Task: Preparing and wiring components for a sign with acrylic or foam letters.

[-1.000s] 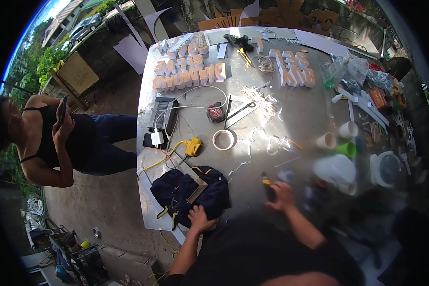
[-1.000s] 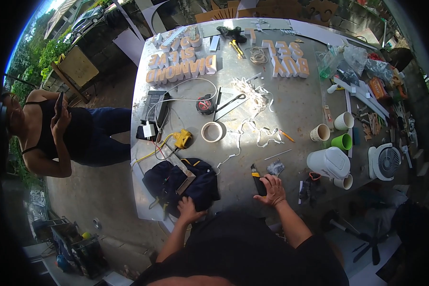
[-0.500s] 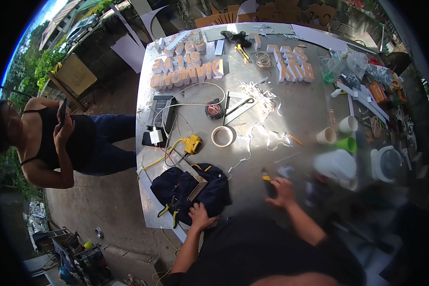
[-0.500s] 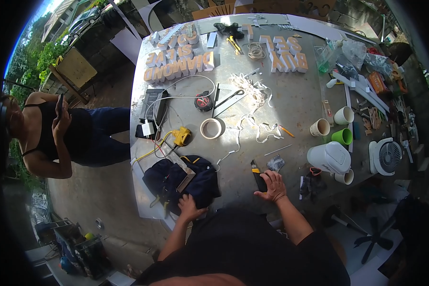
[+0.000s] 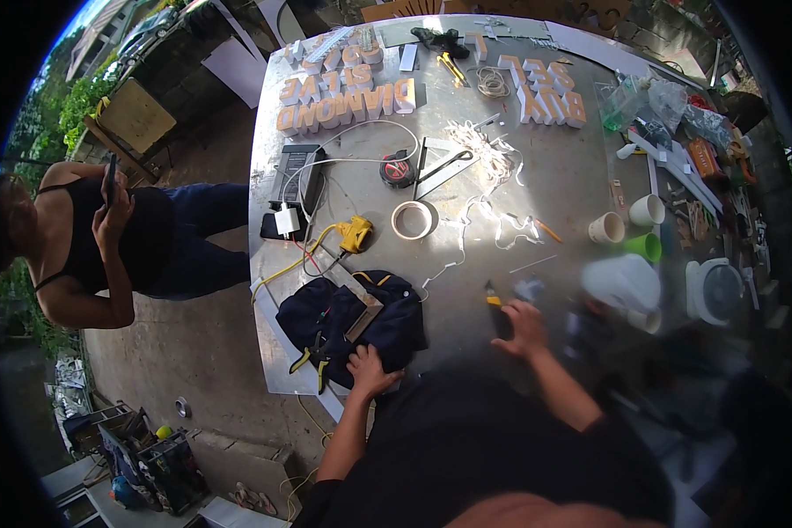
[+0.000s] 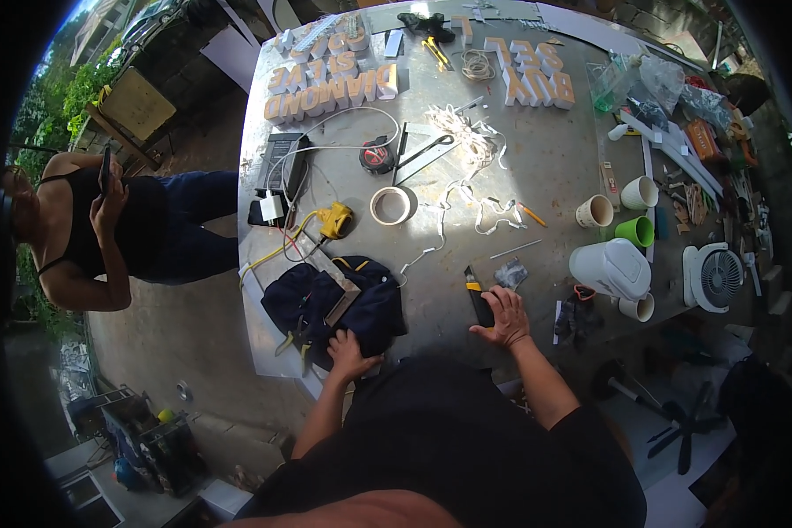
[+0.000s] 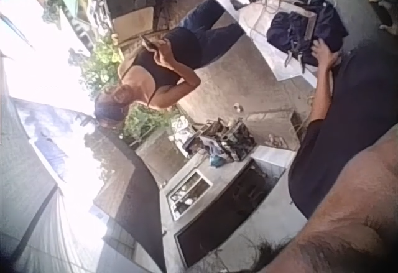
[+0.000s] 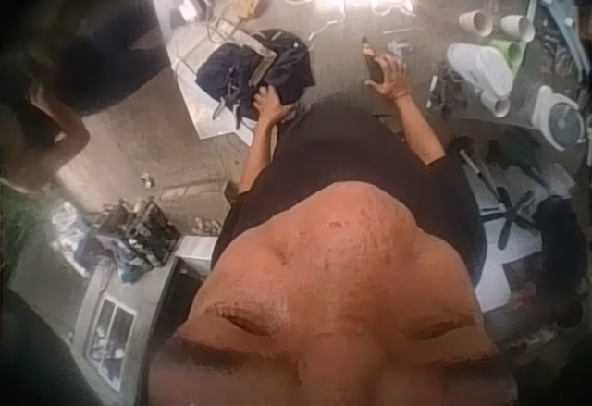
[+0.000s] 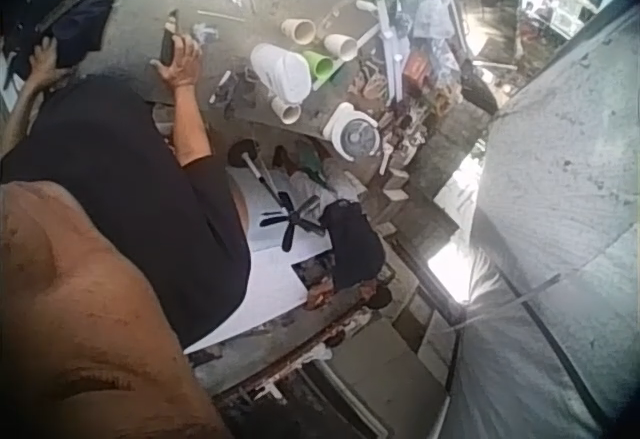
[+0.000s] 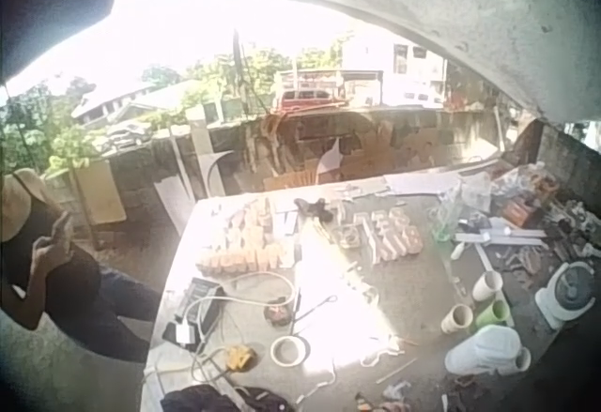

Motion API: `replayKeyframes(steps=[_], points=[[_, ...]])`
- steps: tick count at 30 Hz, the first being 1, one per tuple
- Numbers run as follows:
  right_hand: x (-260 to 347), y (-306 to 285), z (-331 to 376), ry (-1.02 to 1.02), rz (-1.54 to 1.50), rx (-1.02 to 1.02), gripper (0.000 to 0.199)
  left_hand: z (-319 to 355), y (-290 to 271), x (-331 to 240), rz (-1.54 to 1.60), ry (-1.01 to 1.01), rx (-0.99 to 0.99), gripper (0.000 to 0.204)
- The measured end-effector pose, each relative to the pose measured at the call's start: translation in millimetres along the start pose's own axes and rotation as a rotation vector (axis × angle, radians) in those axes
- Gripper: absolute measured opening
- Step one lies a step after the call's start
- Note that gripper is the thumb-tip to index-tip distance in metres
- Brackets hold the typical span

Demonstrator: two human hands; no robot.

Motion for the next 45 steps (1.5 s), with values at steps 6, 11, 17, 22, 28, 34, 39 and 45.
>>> replayKeyframes(steps=[6,11,17,22,28,34,39,45], points=[[5,-3,-2,-0.048,0.048,-0.091,0.08,2,1,1,0.006,-0.001,0.001,0.101],[5,-2,-1,-0.043,0.038,-0.085,0.081,2,1,2,0.001,0.003,0.003,0.101],[1,1,0,-0.034,0.039,-0.078,0.082,0,1,0,0.002,0.006,0.004,0.099],[1,0,-1,-0.04,0.023,-0.084,0.083,1,0,0,0.006,0.015,-0.023,0.1],[2,1,0,-0.024,0.018,-0.075,0.083,0,-1,-1,-0.004,-0.024,0.036,0.103],[1,-2,0,-0.036,-0.002,-0.086,0.083,-1,-3,2,0.001,-0.009,0.068,0.107],[3,-2,1,-0.036,-0.004,-0.095,0.082,-8,1,9,0.019,-0.021,0.097,0.111],[1,-6,1,-0.041,-0.007,-0.128,0.079,-11,-2,9,0.018,-0.027,0.15,0.119]])
Point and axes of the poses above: each hand's wrist, its own z-axis away from the middle knuckle, its own y-axis out of the palm, x = y × z, the point moved 4 cm from there along -z, towards the middle knuckle, and after that the axes turned 3 degrees about x, right-handed, at the moved point
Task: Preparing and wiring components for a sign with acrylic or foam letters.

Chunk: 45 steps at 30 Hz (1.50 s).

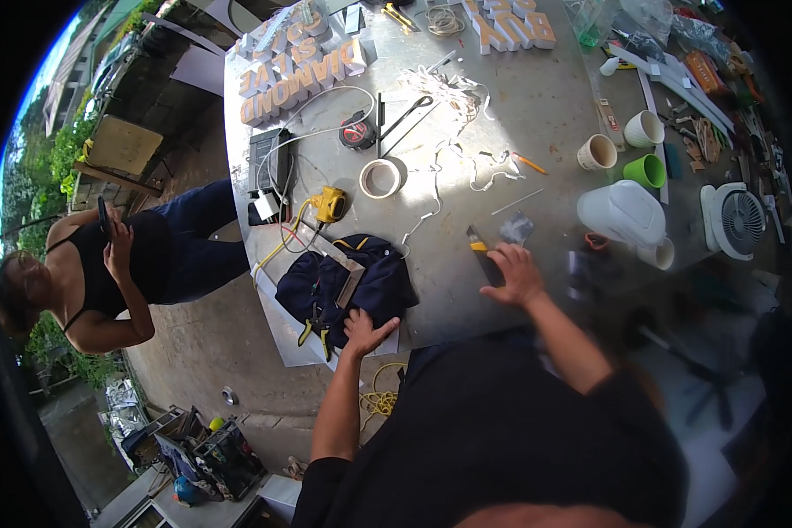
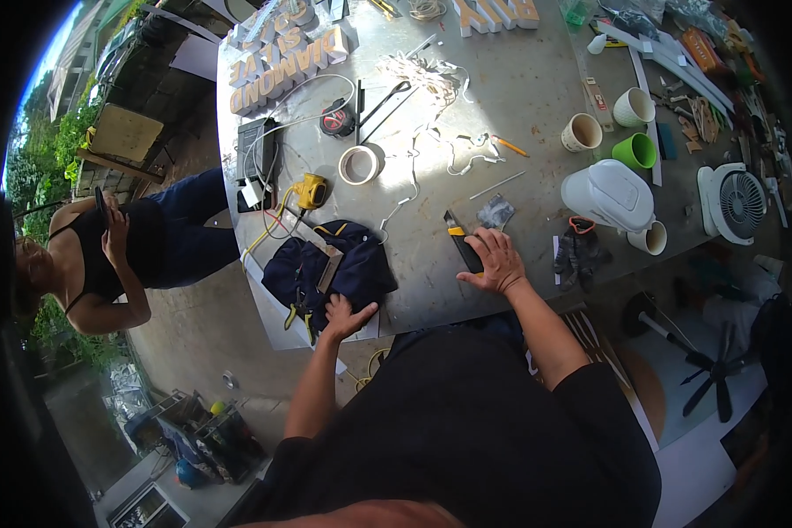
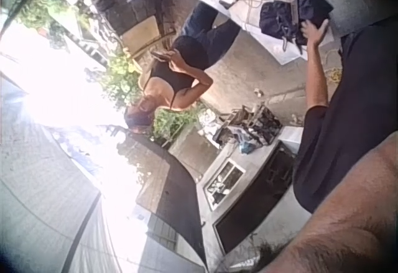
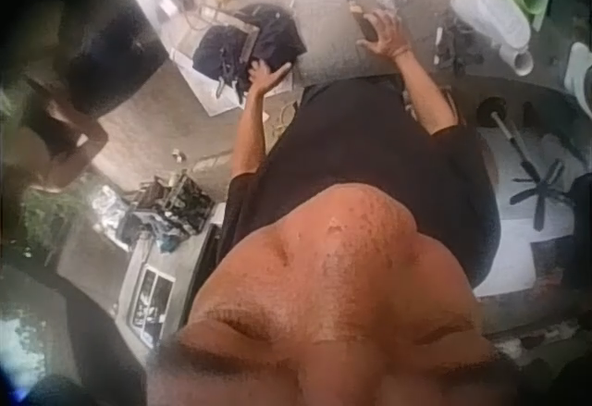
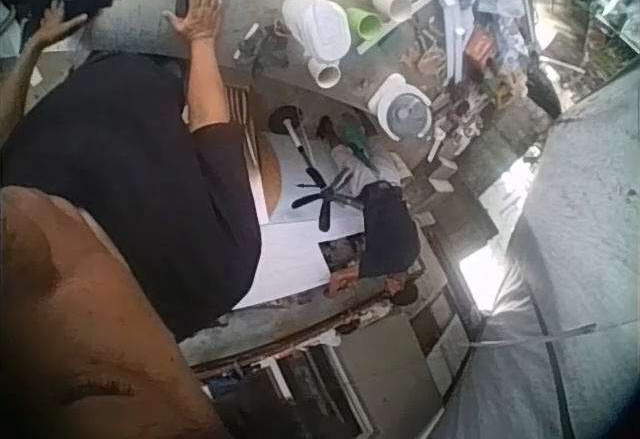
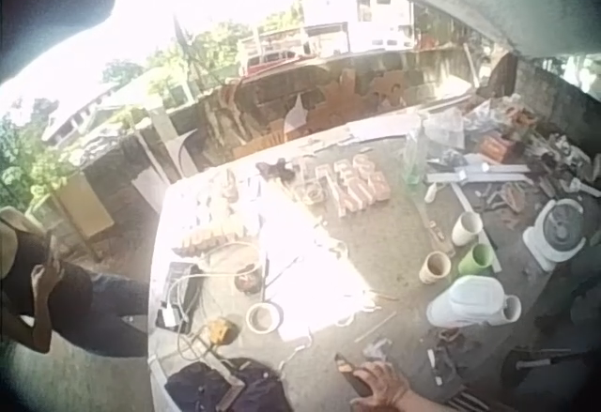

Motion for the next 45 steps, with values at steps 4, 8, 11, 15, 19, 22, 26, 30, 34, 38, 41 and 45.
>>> replayKeyframes(steps=[4,8,11,15,19,22,26,30,34,38,41,45], points=[[-1,-1,1,0.038,-0.01,0.012,0.077,-5,4,7,0.067,-0.071,0.029,0.106],[-3,1,3,0.042,-0.032,-0.007,0.074,-10,5,14,0.037,-0.089,0.025,0.099],[-2,-2,2,0.038,-0.046,-0.027,0.073,-11,7,15,0.012,-0.102,0.023,0.094],[-1,-2,3,0.023,-0.042,-0.042,0.073,-11,6,13,-0.008,-0.119,-0.004,0.092],[-2,-2,3,0.012,-0.059,-0.054,0.073,-8,4,6,-0.009,-0.116,-0.037,0.093],[-2,-2,4,0.026,-0.047,-0.038,0.073,-7,3,1,-0.004,-0.125,-0.055,0.094],[-1,-4,3,0.02,-0.041,-0.031,0.073,-11,4,6,-0.038,-0.15,-0.038,0.095],[-2,1,5,0.03,-0.04,-0.019,0.073,-9,5,5,-0.038,-0.156,-0.031,0.094],[1,-2,4,0.021,-0.045,-0.015,0.072,-7,7,7,-0.017,-0.147,-0.059,0.094],[0,-5,4,0.018,-0.029,-0.024,0.072,-7,6,3,-0.001,-0.135,-0.048,0.094],[1,-6,2,0.011,-0.028,-0.029,0.071,-7,8,4,0.0,-0.134,-0.058,0.094],[2,-6,-1,0.002,-0.03,-0.015,0.071,-8,9,7,-0.01,-0.112,-0.093,0.091]])
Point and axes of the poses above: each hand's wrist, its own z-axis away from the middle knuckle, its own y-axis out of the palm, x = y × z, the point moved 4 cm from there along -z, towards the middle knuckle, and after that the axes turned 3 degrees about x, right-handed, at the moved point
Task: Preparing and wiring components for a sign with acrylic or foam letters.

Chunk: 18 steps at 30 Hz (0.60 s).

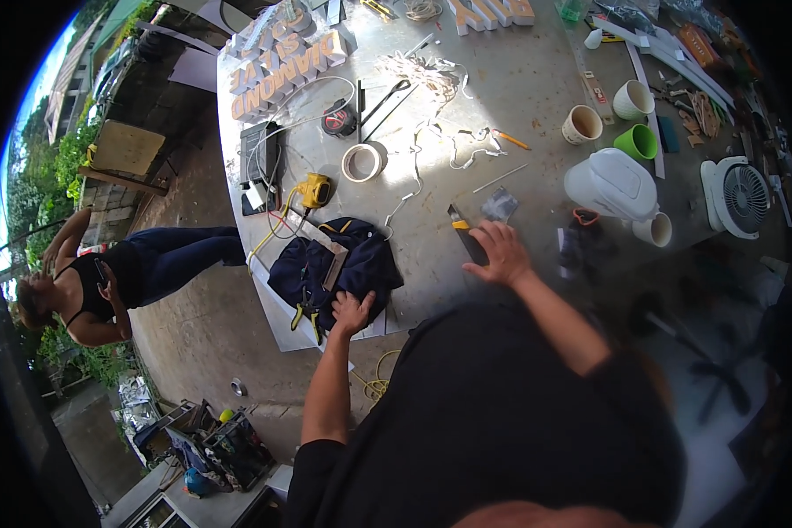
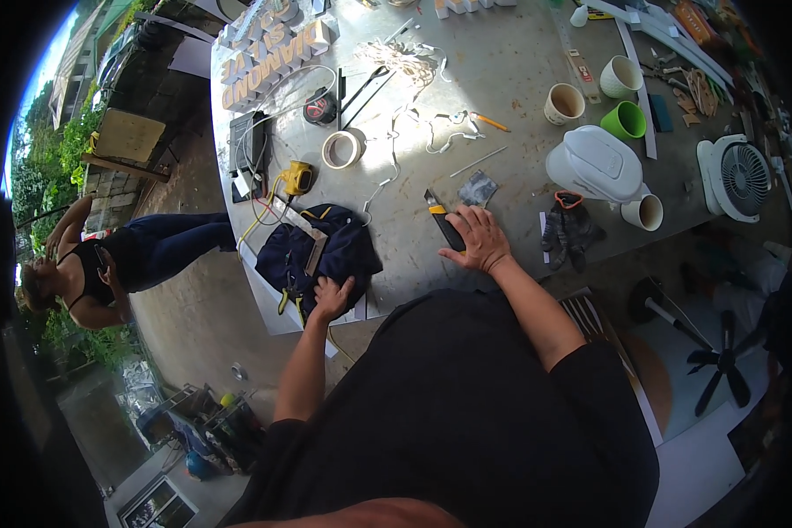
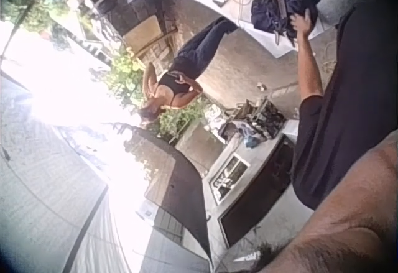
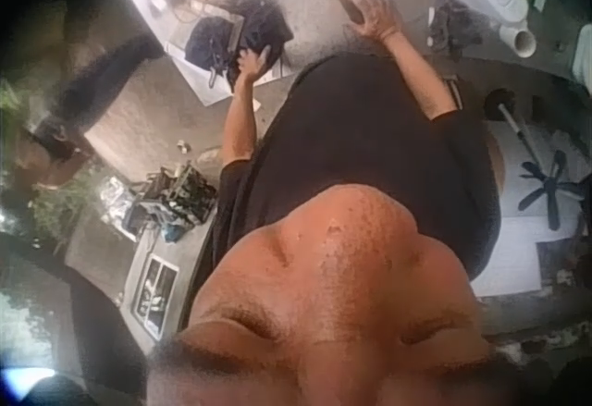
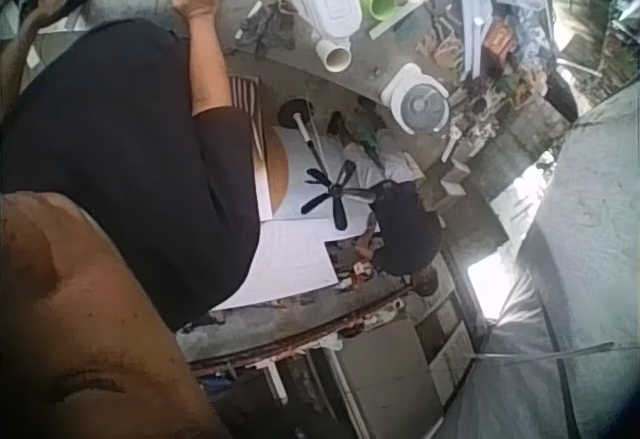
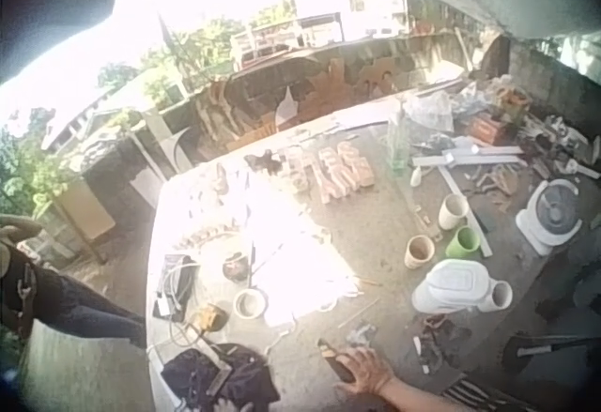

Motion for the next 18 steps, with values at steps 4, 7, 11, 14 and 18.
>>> replayKeyframes(steps=[4,7,11,14,18], points=[[0.1,2.1,0.6,-0.01,0.0,-0.004,0.072,-1.4,3.2,1.2,0.01,0.001,-0.004,0.092],[1.4,0.7,1.6,-0.021,0.012,-0.014,0.072,-1.0,5.7,2.9,0.028,0.003,-0.018,0.091],[0.1,2.1,2.3,-0.009,0.013,-0.006,0.073,0.8,2.9,-1.4,0.029,0.023,-0.025,0.089],[-0.4,1.6,0.9,-0.004,0.004,-0.003,0.073,1.5,2.9,-2.7,0.028,0.025,-0.033,0.088],[1.1,3.2,-1.5,-0.008,-0.007,-0.002,0.073,0.5,5.5,1.4,-0.008,-0.008,-0.028,0.089]])
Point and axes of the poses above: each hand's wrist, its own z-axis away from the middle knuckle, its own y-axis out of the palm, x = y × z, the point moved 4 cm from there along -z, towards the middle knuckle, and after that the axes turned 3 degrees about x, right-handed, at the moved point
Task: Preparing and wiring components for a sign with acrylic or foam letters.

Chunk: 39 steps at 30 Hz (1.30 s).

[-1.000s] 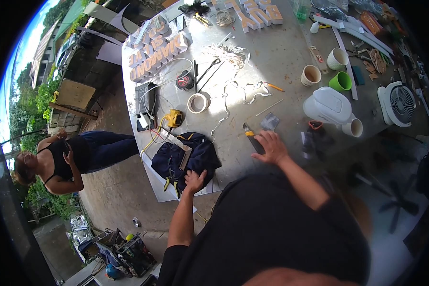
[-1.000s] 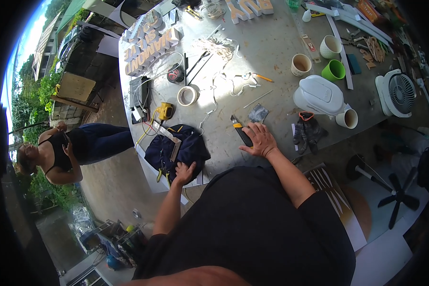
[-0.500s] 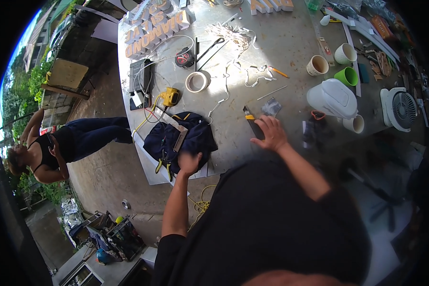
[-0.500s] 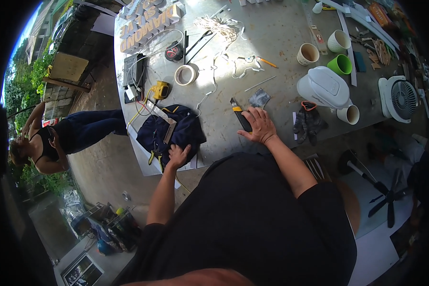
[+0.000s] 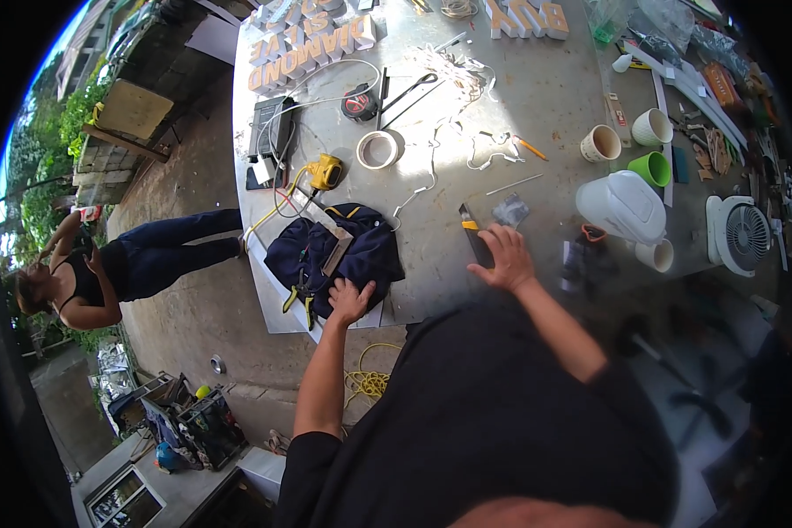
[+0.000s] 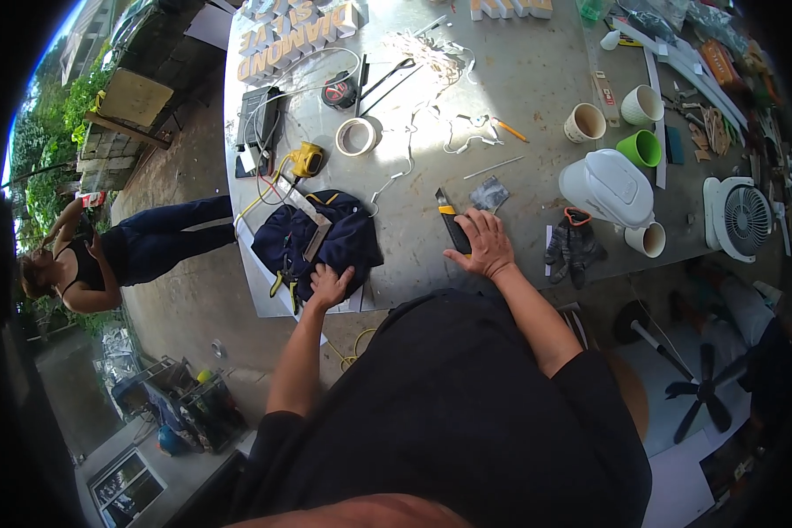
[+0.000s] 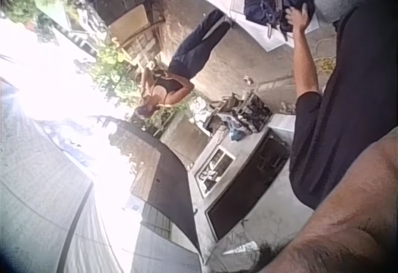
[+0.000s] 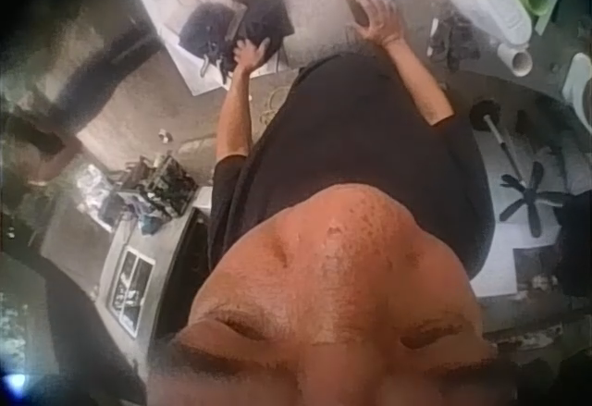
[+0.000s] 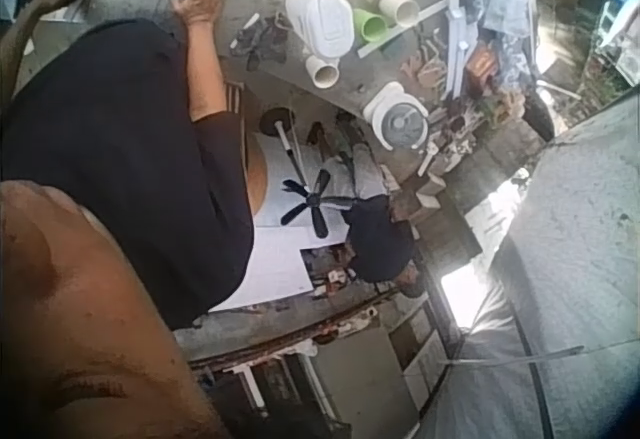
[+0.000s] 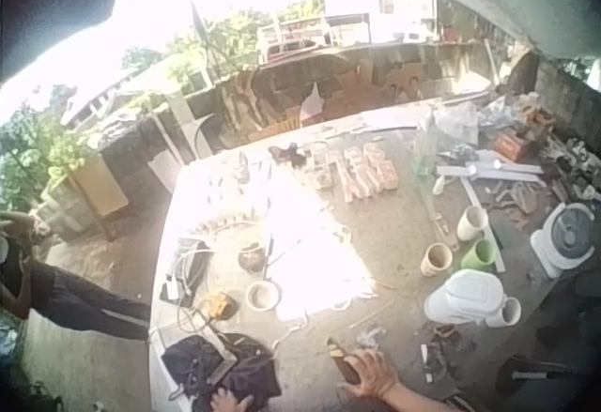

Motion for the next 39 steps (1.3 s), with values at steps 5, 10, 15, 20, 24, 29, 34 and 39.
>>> replayKeyframes(steps=[5,10,15,20,24,29,34,39], points=[[0,-1,0,0.0,0.009,-0.016,0.073,2,-4,-8,0.03,0.002,-0.023,0.089],[2,-2,-2,-0.006,0.001,-0.006,0.072,6,-4,-10,0.029,-0.011,-0.017,0.089],[2,2,3,-0.03,-0.007,0.007,0.074,6,-5,-10,0.028,-0.004,0.015,0.092],[3,4,1,-0.036,-0.018,-0.012,0.074,9,-3,-9,0.048,-0.015,-0.028,0.091],[-1,3,3,-0.034,0.004,-0.02,0.075,7,-8,-15,0.043,-0.014,0.0,0.091],[3,-7,-7,-0.016,-0.136,-0.06,0.079,8,-7,-14,0.045,-0.01,-0.007,0.093],[132,-141,-93,-0.398,-0.468,-0.27,0.043,4,-3,-11,0.028,-0.017,-0.019,0.092],[250,-297,-116,-0.979,-0.704,-0.522,0.035,6,2,-9,0.009,-0.034,-0.025,0.088]])
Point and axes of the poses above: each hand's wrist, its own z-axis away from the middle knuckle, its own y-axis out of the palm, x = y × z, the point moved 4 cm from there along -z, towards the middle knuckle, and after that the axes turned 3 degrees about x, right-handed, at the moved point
